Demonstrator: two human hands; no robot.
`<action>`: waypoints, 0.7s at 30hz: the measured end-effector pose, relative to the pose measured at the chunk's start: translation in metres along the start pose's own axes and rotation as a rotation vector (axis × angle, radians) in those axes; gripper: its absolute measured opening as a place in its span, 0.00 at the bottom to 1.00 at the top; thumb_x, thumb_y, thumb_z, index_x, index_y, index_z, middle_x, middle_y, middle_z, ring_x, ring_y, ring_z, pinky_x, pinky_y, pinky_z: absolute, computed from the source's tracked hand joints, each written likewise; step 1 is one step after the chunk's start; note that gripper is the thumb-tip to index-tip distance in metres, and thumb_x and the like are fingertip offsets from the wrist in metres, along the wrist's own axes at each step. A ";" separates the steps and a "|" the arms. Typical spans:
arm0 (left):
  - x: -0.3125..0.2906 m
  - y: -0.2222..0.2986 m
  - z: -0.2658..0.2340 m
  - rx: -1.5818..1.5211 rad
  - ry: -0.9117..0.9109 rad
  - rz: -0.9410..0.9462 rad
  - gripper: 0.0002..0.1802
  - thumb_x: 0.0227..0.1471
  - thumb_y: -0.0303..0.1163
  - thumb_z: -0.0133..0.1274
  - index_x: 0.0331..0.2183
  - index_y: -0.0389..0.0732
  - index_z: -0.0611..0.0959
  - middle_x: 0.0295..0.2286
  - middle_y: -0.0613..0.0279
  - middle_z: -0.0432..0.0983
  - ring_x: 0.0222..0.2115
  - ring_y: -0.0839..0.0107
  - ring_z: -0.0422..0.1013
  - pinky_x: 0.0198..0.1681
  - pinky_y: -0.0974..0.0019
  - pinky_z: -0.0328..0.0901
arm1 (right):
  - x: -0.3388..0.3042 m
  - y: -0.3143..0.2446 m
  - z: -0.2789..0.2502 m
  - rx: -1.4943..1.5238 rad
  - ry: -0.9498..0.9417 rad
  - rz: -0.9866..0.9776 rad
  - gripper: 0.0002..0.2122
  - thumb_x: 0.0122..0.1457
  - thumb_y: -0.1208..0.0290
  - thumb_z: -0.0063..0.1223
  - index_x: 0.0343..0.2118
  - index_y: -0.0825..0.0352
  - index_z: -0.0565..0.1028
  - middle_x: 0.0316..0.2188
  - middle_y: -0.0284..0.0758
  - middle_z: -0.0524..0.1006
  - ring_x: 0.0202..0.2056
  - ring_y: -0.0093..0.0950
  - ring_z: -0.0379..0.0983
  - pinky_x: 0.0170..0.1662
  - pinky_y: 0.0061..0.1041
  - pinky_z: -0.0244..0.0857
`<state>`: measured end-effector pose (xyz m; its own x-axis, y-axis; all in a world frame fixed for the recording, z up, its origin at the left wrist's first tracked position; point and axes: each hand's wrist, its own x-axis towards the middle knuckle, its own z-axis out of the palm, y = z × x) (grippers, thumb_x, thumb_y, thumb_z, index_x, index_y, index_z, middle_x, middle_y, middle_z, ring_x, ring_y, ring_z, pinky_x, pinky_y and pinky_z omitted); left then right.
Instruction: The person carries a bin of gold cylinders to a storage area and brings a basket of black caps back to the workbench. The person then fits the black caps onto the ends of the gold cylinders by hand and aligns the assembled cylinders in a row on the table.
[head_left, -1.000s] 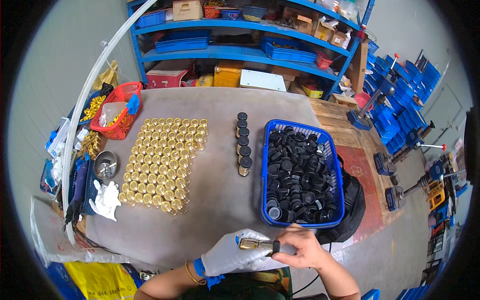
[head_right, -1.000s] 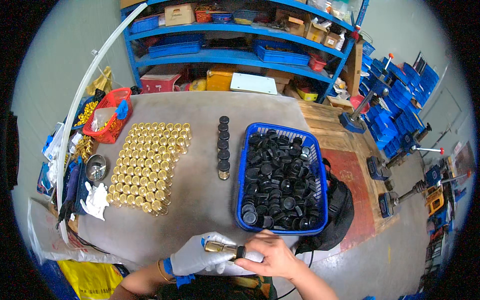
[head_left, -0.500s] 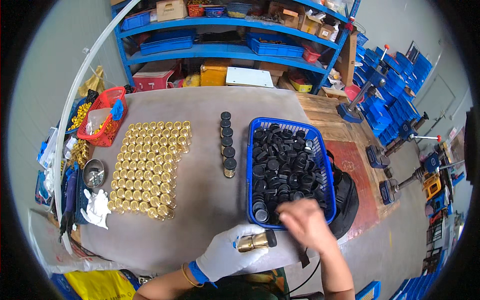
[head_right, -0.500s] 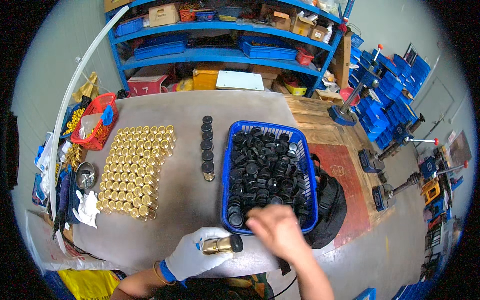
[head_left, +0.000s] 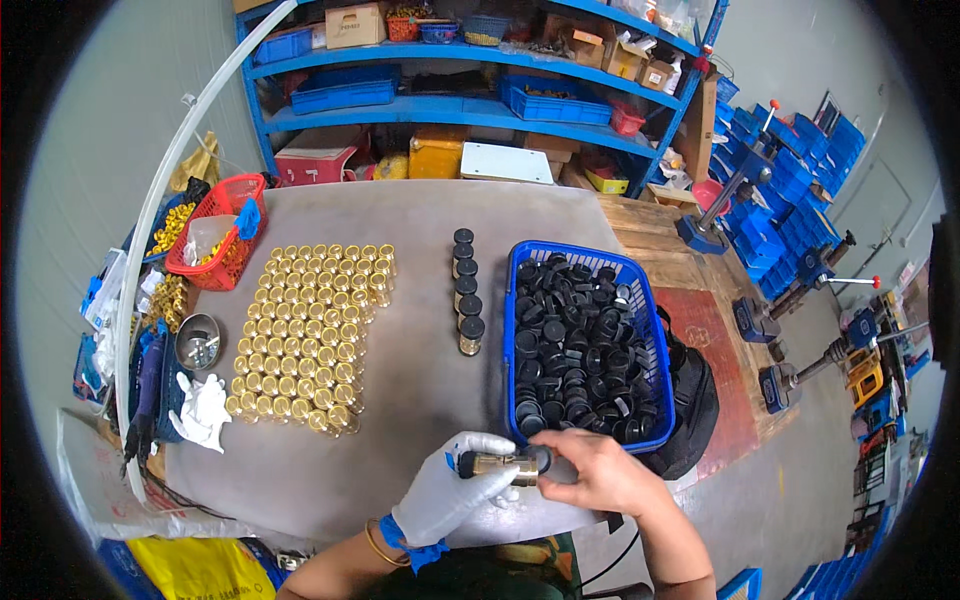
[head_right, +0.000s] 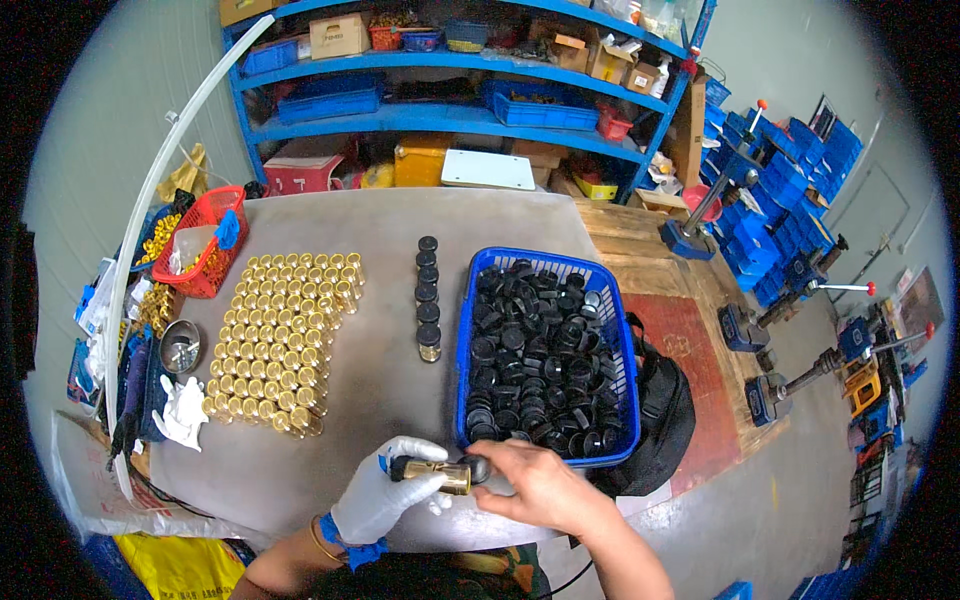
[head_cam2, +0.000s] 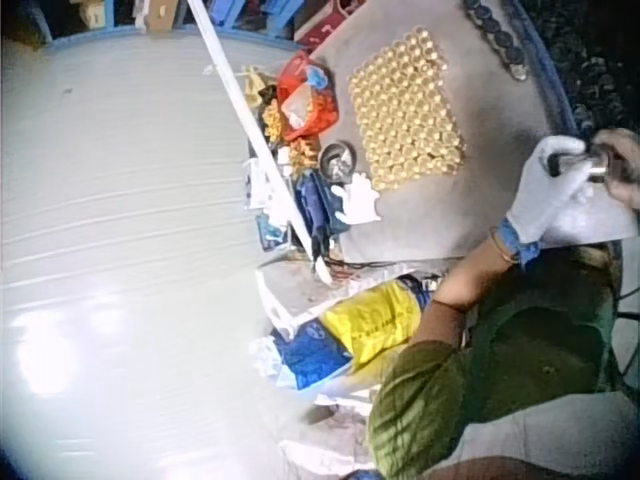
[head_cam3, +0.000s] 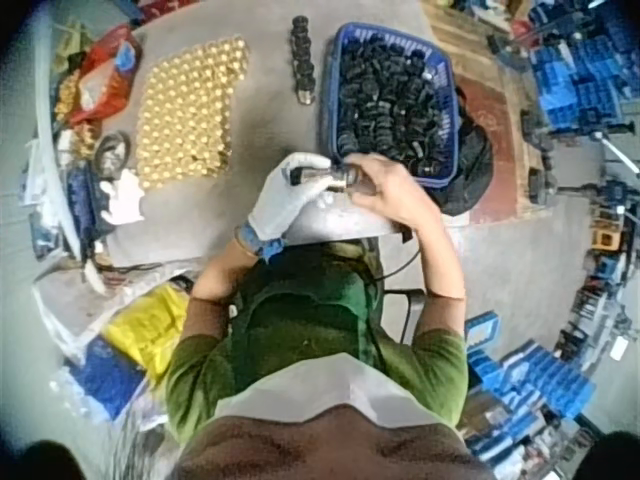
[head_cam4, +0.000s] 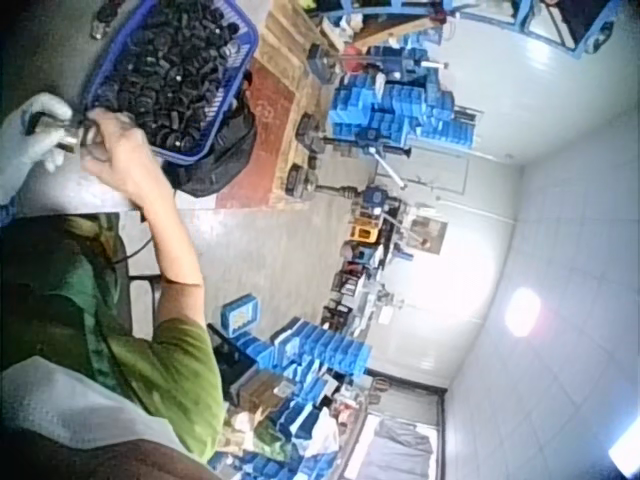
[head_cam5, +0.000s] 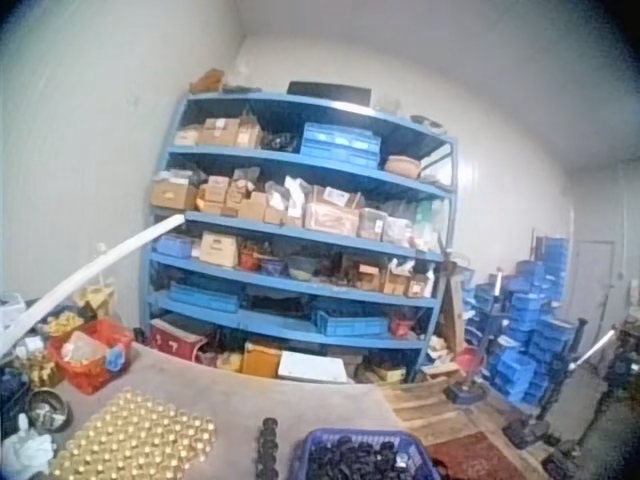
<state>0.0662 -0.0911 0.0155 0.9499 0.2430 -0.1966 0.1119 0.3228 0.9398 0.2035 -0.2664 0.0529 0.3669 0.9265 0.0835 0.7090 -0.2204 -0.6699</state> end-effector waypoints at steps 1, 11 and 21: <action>-0.002 0.000 -0.001 -0.075 0.002 -0.039 0.16 0.50 0.24 0.58 0.41 0.36 0.73 0.35 0.57 0.75 0.28 0.74 0.74 0.30 0.71 0.71 | 0.001 -0.004 0.004 0.077 0.055 -0.001 0.21 0.45 0.72 0.65 0.44 0.68 0.75 0.30 0.39 0.76 0.28 0.30 0.75 0.36 0.25 0.70; -0.010 -0.001 -0.001 0.054 0.085 0.009 0.15 0.47 0.24 0.62 0.37 0.37 0.75 0.29 0.60 0.77 0.25 0.76 0.73 0.27 0.72 0.69 | 0.000 -0.012 0.013 0.170 0.127 -0.083 0.21 0.44 0.72 0.69 0.44 0.67 0.76 0.28 0.36 0.77 0.30 0.25 0.75 0.36 0.22 0.70; -0.014 -0.002 0.007 0.138 0.113 0.189 0.15 0.43 0.26 0.65 0.35 0.36 0.78 0.32 0.60 0.78 0.32 0.76 0.74 0.37 0.72 0.70 | -0.006 -0.005 0.023 0.475 -0.103 0.341 0.10 0.55 0.70 0.60 0.34 0.73 0.77 0.26 0.34 0.79 0.24 0.22 0.74 0.31 0.22 0.68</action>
<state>0.0547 -0.1021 0.0181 0.9198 0.3906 -0.0364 -0.0186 0.1361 0.9905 0.1836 -0.2637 0.0390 0.4491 0.8577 -0.2504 0.2054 -0.3718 -0.9053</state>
